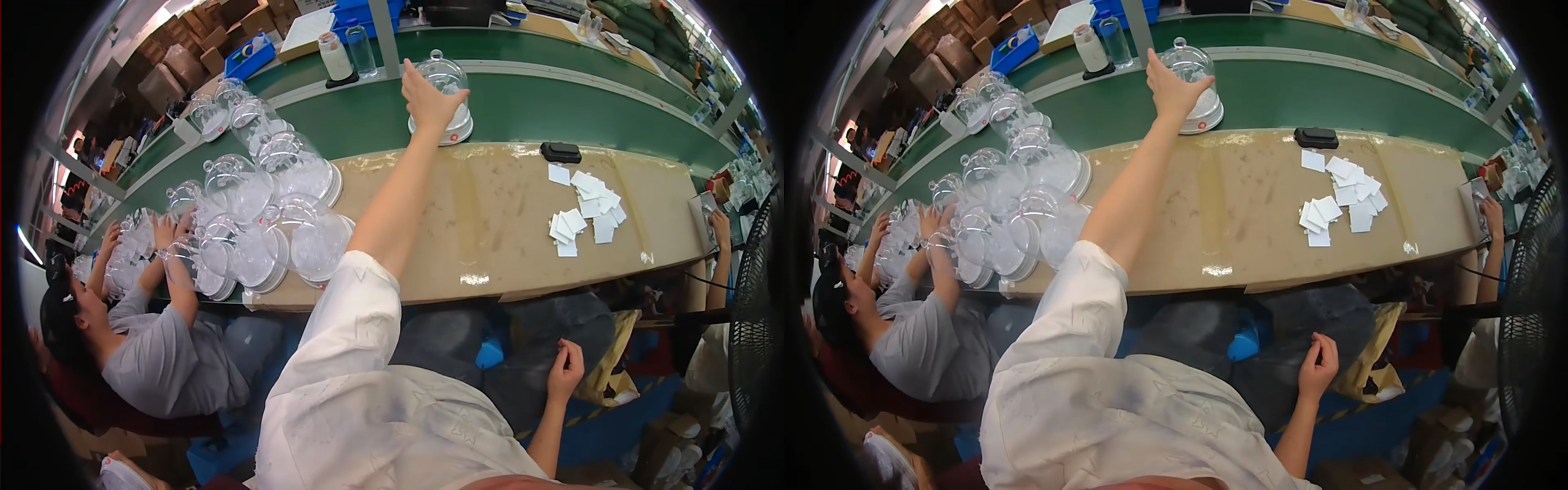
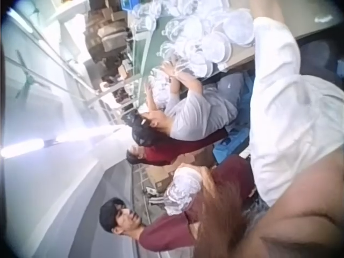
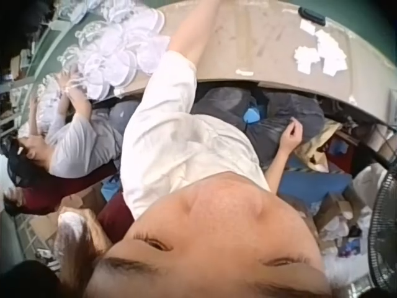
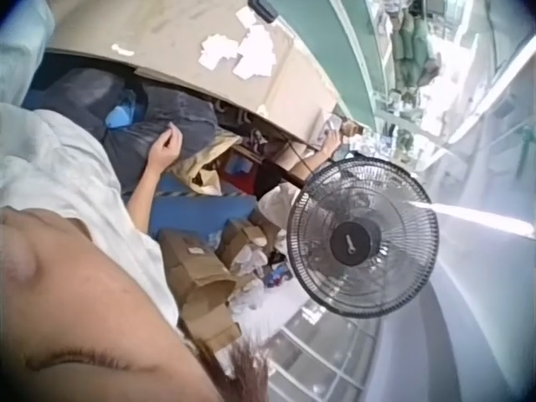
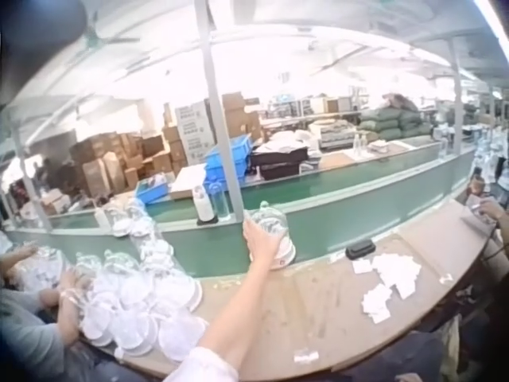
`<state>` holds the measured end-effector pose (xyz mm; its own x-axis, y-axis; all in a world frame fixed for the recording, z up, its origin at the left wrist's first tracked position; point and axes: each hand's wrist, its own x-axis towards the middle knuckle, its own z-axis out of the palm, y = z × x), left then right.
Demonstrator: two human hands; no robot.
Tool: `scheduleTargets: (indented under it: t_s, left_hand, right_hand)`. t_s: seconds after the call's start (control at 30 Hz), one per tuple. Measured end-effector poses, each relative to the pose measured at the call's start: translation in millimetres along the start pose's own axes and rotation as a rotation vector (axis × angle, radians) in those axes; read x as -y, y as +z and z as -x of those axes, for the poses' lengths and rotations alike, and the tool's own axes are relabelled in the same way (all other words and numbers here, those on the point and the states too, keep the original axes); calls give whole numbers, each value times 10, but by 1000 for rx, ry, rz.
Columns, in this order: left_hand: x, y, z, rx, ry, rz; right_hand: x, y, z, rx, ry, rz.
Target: The recorder is assembling decorative light fixtures by checking batteries and attaching battery compartment covers at a factory workstation.
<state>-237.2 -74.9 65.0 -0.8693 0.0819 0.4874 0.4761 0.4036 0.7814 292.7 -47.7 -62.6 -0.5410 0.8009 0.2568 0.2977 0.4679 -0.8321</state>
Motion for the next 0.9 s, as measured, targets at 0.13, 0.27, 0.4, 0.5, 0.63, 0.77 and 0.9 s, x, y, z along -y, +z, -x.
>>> scheduleTargets:
  t_s: [0.13, 0.27, 0.4, 0.5, 0.63, 0.77, 0.9]
  left_hand:
    - [-11, 4, -80, 24, 40, 12]
    - [81, -13, -166, -5, 67, 27]
    - [205, -55, -177, 1, 46, 89]
    - [121, -88, -73, -62, -42, 38]
    - [-156, -284, 664, -170, 118, 214]
    - [-278, -820, 1744, 128, 295, 164]
    - [-316, -1261, 2222, 288, 174, 248]
  right_hand:
    - [1, -28, 9, -21, 9, 9]
    - [-34, -51, -6, 1, 7, 36]
    - [-56, -20, -3, -7, 7, 4]
    - [-36, -15, -11, -34, -9, 46]
    - [-78, -21, 9, -34, -14, 54]
    - [58, 93, -94, -4, 156, -59]
    - [-19, 277, -331, 328, 286, -191]
